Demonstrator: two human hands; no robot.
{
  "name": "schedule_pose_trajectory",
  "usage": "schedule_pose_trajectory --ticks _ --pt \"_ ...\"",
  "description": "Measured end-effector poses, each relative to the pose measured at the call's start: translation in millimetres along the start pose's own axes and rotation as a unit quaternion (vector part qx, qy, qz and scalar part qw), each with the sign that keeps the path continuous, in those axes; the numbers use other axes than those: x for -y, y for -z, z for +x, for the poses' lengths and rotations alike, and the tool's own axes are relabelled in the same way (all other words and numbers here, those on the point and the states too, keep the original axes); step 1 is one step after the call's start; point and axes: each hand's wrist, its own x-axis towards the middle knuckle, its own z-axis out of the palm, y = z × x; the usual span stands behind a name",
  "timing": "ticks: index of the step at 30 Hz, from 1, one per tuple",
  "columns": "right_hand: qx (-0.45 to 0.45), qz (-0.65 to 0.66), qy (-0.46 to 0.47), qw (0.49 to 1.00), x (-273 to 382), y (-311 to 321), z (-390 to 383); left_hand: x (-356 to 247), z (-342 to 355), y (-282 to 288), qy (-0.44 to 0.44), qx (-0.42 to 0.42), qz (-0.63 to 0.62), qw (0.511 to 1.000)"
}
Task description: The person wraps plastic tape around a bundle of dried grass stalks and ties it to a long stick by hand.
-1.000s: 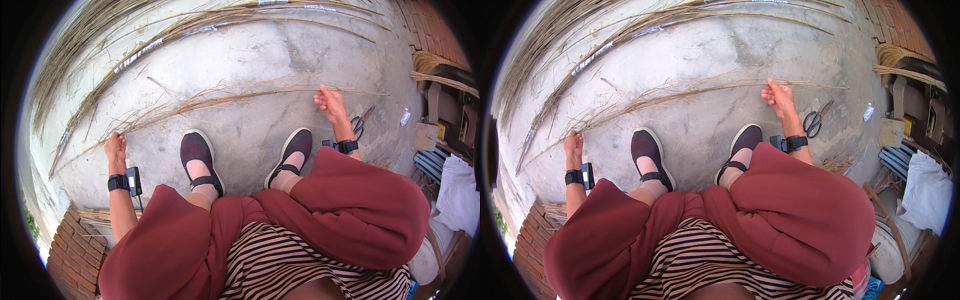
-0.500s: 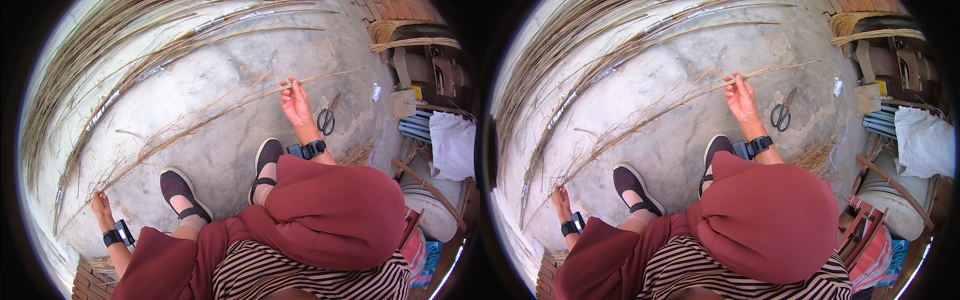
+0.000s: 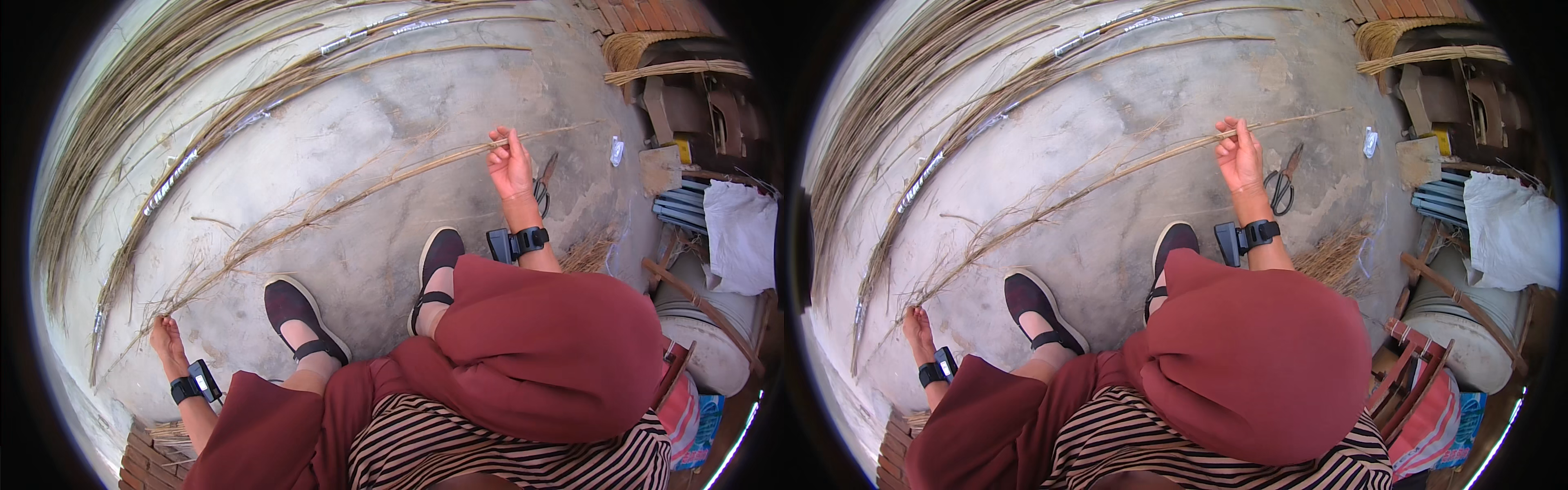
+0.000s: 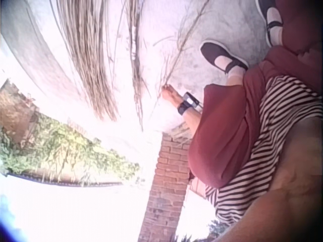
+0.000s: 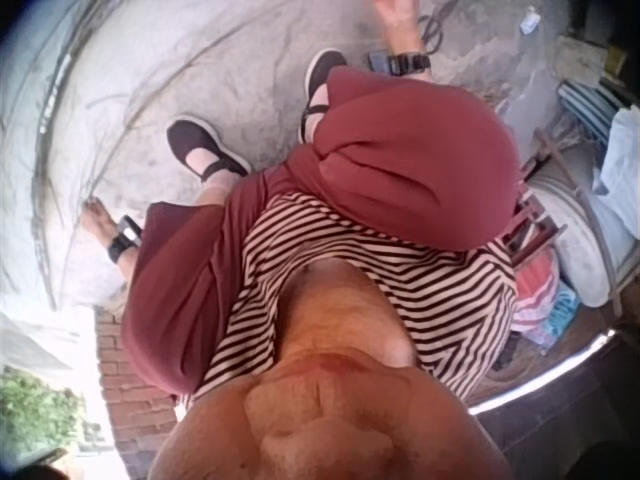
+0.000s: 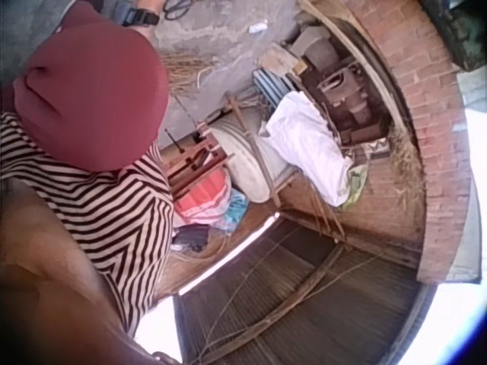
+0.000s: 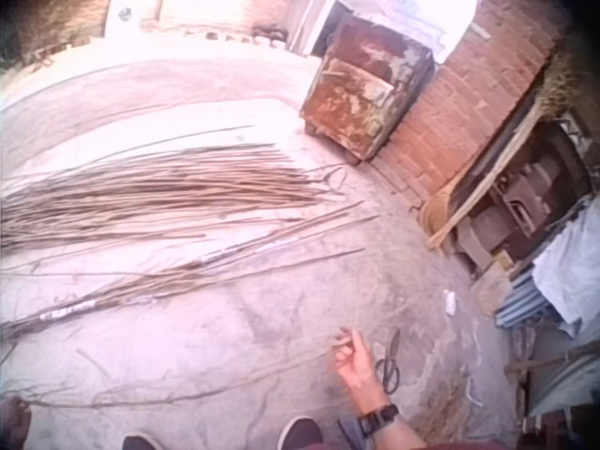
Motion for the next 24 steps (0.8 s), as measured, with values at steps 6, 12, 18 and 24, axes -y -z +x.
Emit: schedule_pose_trajectory --ticks 6,12,18,24 --pt "-0.042 -0.085 0.009 0.995 -16.2 5.2 11.4 -10.0 -24.8 8.4 0.007 -0.01 -0.047 0.999" --pt "-0.01 -0.061 -0.005 0.998 19.2 73.8 34.4 2.5 -49.6 -49.3 0.023 0.035 -0.122 0.992" --pt "0.002 -0.056 -0.053 0.997 7.2 88.8 46.0 1.6 -61.6 -38.6 -0.01 0.0 -0.152 0.988" --pt "-0.015 -0.044 -0.064 0.997 14.3 106.6 58.1 -18.7 -85.1 -57.6 -0.113 -0.039 -0.186 0.975"
